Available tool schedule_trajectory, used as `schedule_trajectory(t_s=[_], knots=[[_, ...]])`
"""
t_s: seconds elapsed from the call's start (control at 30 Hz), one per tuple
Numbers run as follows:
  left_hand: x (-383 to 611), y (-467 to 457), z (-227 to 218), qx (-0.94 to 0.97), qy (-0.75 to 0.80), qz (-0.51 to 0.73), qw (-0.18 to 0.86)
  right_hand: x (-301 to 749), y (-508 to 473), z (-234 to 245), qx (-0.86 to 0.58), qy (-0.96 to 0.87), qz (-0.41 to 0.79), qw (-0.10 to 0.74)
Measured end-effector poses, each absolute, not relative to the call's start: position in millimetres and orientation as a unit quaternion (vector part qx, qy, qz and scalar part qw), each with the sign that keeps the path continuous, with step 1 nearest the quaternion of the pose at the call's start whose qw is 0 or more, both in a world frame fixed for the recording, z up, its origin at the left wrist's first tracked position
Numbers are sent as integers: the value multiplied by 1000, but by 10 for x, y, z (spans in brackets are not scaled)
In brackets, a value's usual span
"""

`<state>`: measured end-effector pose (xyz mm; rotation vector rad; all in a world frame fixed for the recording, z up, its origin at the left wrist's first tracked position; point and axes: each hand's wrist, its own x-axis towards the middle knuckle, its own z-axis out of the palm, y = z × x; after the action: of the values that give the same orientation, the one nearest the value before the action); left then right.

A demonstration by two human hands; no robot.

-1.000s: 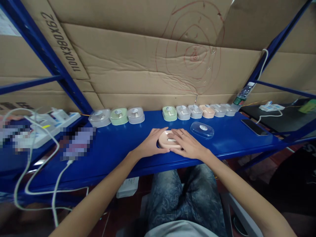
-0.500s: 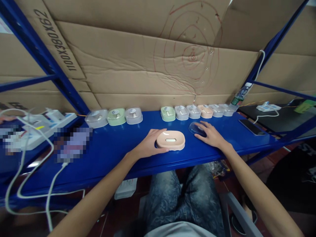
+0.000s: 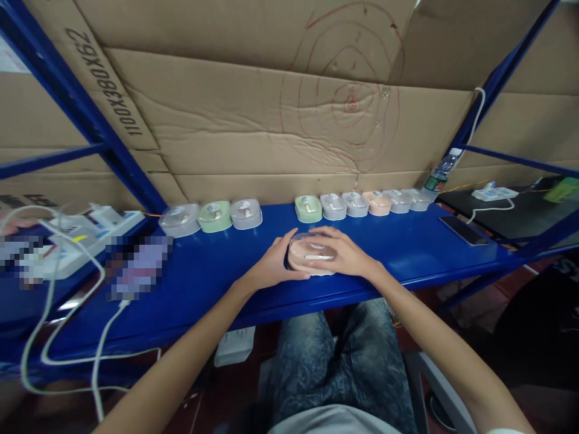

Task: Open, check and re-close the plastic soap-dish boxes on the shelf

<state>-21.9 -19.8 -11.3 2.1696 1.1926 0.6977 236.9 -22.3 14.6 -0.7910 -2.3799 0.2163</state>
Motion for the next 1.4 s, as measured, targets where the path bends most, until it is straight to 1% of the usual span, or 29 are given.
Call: schedule_trajectory(t_s=[0.07, 0.2, 0.43, 0.6, 0.77, 0.93, 1.0, 1.1, 1.27, 1.33, 1.4], knots=[[-223, -192, -115, 806, 443, 263, 292, 2281, -221, 91, -295, -909, 59, 289], [-233, -172, -146, 813, 432, 268, 283, 2267, -233, 12, -301, -910, 31, 282], [-224, -189, -134, 832, 403, 267, 270, 2298, -327, 41, -312, -920, -14, 239], [-224, -197, -145, 832, 403, 269, 270, 2292, -365, -3, -323, -917, -30, 233], [-230, -181, -179, 829, 410, 267, 271, 2329, -381, -26, -334, -912, -16, 235], [-225, -209, -156, 839, 402, 264, 255, 2378, -378, 37, -300, -926, 25, 228], [-220, -228, -142, 852, 379, 275, 233, 2382, -378, 42, -288, -924, 44, 246], [-205, -251, -111, 876, 344, 283, 187, 2381, -354, -6, -289, -902, 102, 305], [-182, -318, -2, 900, 331, 261, 112, 2502, -218, -202, -339, -783, 312, 418], [-188, -412, 38, 901, 344, 250, 82, 2627, -179, -277, -379, -740, 332, 445], [-208, -566, 58, 892, 372, 253, 45, 2778, -181, -328, -417, -725, 304, 456]])
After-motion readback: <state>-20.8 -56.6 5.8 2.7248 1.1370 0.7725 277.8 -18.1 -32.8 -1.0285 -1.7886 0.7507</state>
